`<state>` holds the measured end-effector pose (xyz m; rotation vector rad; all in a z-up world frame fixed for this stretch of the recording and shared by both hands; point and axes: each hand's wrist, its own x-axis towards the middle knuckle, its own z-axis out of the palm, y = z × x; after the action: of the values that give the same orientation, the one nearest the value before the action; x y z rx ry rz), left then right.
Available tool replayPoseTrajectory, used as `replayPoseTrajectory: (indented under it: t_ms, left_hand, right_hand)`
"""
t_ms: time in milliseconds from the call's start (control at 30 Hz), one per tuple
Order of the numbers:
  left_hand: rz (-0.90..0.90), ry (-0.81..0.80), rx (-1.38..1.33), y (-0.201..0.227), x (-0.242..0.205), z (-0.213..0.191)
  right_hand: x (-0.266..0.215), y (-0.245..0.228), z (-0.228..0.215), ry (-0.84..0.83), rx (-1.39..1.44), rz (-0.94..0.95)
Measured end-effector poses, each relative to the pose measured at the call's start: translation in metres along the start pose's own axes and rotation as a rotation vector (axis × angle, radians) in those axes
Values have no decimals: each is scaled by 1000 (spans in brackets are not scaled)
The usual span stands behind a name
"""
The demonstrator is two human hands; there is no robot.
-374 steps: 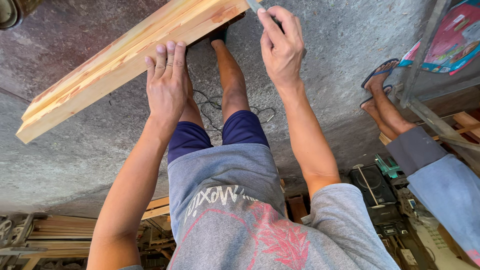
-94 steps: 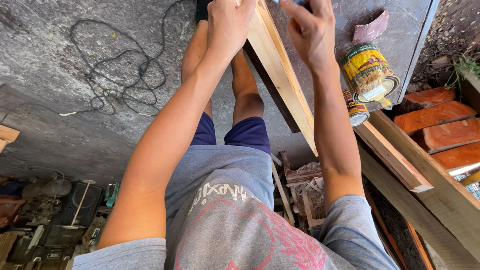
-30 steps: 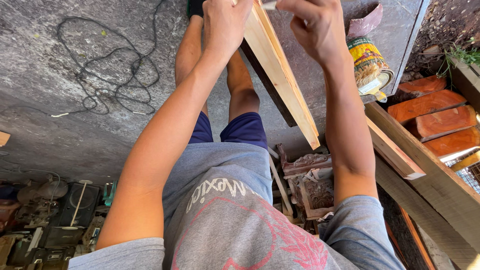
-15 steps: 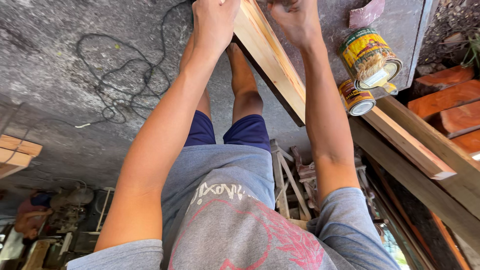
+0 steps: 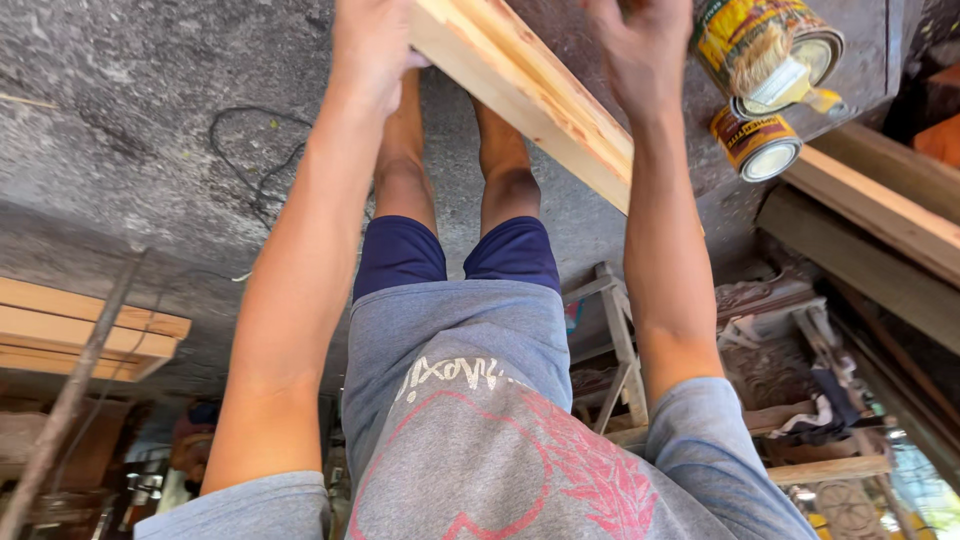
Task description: The person uses a small knife to scrape the surface of a long wooden plank resting on a workbench. They repeatedly scrape along the length of the plank, flipping it over to work on different sides and edges.
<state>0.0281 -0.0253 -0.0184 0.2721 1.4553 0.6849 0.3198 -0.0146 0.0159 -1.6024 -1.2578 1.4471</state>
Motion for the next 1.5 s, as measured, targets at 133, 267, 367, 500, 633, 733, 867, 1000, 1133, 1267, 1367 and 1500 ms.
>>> replayPoseTrajectory:
  t_ms: [133, 267, 367, 500, 633, 733, 867, 1000, 1133, 1267, 1367, 1500]
  left_hand:
    - [-68, -40, 4, 14, -18, -27]
    - [-85, -148, -122, 13, -30, -51]
    - [-102, -199, -132, 12, -33, -63]
    - [-98, -229, -153, 2, -32, -76]
    - [-109, -234, -157, -4, -30, -88]
    - [-134, -257, -167, -7, -28, -92]
    - [-138, -260, -140, -7, -24, -97]
    - [-132, -236, -146, -11, -21, -101]
    - [-133, -211, -147, -19, -21, -97]
    - [-171, -174, -178, -15, -18, -92]
    - [-177, -184, -171, -13, -21, -89]
    - [-206, -136, -175, -13, -21, -84]
  right_hand:
    - [-68, -38, -42, 120, 132, 178]
    - [-126, -47, -49, 220, 172, 280]
    - [-158, -39, -37, 299, 217, 367]
    - [-188, -30, -13, 395, 285, 460]
    - [-205, -26, 19, 462, 457, 519]
    - [-215, -28, 44, 501, 519, 616]
    - [-214, -37, 66, 524, 445, 701]
    - [-178, -45, 74, 356, -66, 520]
    - [-111, -42, 90, 192, -189, 84]
    - [-54, -38, 125, 69, -357, -11]
    - [-33, -33, 148, 29, -455, -56]
    - [-25, -29, 163, 26, -527, -82]
